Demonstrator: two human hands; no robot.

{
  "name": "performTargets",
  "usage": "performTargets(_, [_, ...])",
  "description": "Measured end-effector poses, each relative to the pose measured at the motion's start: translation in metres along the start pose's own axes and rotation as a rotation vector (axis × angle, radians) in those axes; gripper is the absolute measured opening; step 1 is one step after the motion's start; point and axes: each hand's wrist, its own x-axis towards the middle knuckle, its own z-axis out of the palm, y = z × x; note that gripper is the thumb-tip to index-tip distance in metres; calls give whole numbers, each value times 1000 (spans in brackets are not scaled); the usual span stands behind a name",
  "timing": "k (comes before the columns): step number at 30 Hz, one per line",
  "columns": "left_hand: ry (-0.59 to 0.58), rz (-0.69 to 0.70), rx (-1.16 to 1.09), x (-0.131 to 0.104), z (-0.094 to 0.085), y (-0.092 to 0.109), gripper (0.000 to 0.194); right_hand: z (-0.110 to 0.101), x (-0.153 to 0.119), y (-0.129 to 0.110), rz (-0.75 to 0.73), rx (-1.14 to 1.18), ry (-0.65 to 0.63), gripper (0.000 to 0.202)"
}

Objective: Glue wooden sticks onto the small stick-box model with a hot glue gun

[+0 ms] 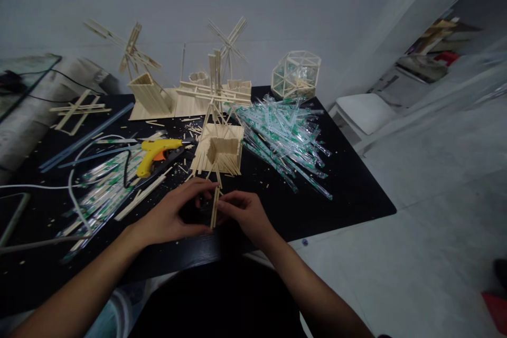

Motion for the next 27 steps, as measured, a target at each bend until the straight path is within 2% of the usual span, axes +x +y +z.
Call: performTargets(27, [-12,30,28,-1,5,-6,81,-1,0,0,-24,-37,-34,30])
